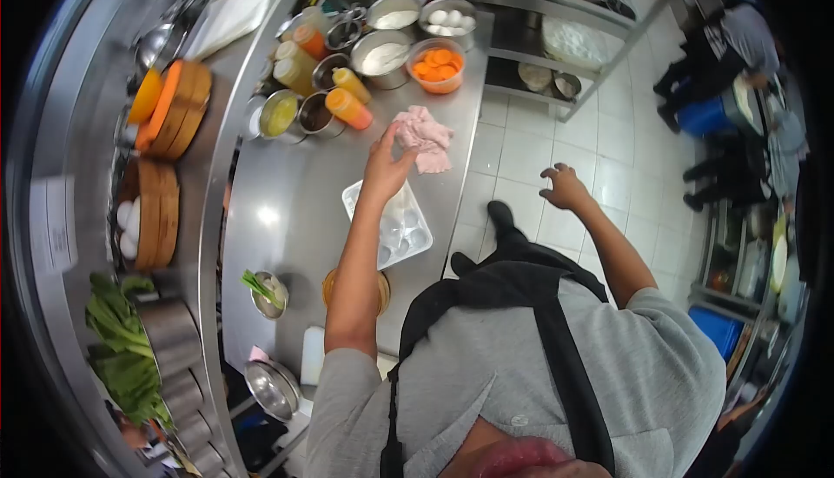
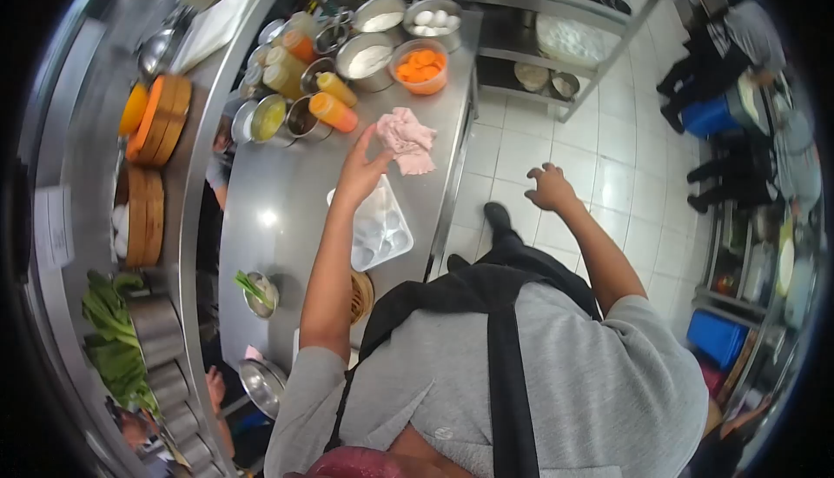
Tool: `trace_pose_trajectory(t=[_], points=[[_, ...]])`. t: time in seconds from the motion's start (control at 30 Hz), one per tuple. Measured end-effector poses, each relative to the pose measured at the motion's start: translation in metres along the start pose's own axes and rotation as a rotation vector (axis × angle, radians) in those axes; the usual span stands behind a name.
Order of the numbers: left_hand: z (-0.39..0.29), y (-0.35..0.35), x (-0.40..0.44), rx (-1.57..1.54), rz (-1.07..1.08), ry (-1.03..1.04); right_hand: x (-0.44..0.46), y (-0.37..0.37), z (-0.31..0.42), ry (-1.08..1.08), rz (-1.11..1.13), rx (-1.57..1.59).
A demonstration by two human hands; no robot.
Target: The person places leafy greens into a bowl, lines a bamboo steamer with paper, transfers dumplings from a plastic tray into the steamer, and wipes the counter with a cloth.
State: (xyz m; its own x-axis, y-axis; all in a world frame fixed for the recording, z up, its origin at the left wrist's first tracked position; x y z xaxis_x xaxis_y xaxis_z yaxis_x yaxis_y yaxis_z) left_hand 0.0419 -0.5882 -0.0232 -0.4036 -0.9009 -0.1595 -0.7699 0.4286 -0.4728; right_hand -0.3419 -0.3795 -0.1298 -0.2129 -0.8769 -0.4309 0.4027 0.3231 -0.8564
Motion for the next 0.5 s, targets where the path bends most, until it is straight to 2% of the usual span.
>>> trace_pose_trajectory(t=[0.07,0.1,0.17,0.2,0.27,0.33,0.4,0.43,0.5], points=[[-0.009,0.036,0.028,0.381,0.035,0.049,0.001,-0.013,-0.010,0.000,-0.017,0.050],[-0.013,0.050,0.037,0.401,0.061,0.053,0.004,-0.017,-0.012,0.001,-0.012,0.079],[-0.019,0.072,0.061,0.632,0.049,-0.075,0.022,-0.007,-0.022,-0.020,-0.001,0.137],[-0.018,0.084,0.074,0.652,0.061,-0.067,0.035,-0.003,-0.027,-0.056,0.007,0.167],[0.003,0.100,0.090,0.789,0.064,-0.258,0.050,0.012,-0.034,-0.101,0.066,0.211],[0.001,0.111,0.092,0.750,-0.010,-0.252,0.060,0.013,-0.038,-0.121,0.157,0.218],[0.026,0.122,0.101,0.938,-0.224,0.019,0.066,0.020,-0.054,-0.163,0.235,0.236],[0.030,0.122,0.114,0.959,-0.196,0.021,0.071,0.023,-0.066,-0.151,0.247,0.266],[0.043,0.114,0.132,1.050,-0.008,-0.228,0.077,0.029,-0.093,-0.166,0.318,0.283]])
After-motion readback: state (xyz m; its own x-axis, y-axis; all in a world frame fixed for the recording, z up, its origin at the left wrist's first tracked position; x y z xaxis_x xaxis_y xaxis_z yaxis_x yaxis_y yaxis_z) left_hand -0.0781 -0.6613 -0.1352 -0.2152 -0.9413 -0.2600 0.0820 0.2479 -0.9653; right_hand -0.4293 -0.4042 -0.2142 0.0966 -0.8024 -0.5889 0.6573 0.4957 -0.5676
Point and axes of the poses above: each hand's wrist, its own x-axis towards the middle knuckle, its own y-axis out of the palm, z = x × y, the point moved 3 cm from there along x, towards the middle knuckle, and after that the axes turned 3 degrees about -x, right-handed, at the moved point
